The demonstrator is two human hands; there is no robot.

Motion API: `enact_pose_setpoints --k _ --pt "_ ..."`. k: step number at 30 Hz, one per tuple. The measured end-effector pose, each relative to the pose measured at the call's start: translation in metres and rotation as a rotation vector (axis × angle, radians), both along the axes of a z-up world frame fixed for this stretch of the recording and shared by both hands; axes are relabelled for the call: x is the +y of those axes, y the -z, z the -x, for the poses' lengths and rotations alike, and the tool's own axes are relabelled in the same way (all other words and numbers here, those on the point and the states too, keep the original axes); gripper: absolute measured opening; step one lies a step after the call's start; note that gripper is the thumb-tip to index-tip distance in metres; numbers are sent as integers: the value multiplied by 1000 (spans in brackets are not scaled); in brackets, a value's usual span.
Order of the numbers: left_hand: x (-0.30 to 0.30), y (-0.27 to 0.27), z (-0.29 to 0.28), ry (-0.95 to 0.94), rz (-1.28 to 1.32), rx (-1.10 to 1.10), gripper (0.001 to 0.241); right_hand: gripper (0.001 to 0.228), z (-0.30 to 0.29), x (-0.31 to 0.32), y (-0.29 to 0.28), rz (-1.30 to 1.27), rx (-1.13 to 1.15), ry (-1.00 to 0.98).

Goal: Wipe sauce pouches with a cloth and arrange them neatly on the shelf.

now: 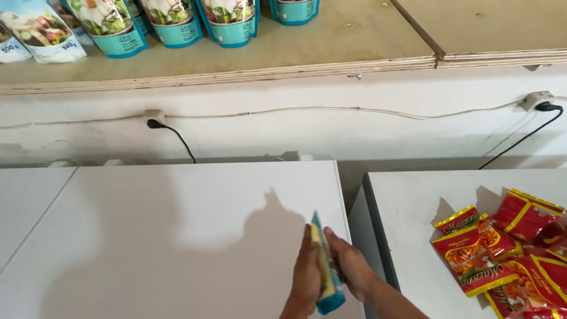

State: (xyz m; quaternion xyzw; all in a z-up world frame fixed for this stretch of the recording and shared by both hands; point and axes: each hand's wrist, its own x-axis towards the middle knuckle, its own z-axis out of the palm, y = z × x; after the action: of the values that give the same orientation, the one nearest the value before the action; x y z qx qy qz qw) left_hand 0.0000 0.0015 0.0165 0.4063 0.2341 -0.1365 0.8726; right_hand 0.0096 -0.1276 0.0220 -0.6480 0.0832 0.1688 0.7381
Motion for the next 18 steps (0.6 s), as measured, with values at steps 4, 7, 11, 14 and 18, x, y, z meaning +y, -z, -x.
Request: enact_pose_setpoints --k 4,7,11,14,18 --pt "3 -65 0 -66 -266 232 52 56 -11 -9 -14 -186 587 -28" --pt "16 -23 -2 38 -38 334 59 68 -3 -9 -8 -255 606 21" --pt "26 57 12 193 439 323 51 73 -7 -5 28 525 413 -38" --pt "32 73 15 147 336 321 47 61 -6 -1 -6 733 224 223" --pt "33 52 14 283 167 139 56 47 2 -6 16 420 87 186"
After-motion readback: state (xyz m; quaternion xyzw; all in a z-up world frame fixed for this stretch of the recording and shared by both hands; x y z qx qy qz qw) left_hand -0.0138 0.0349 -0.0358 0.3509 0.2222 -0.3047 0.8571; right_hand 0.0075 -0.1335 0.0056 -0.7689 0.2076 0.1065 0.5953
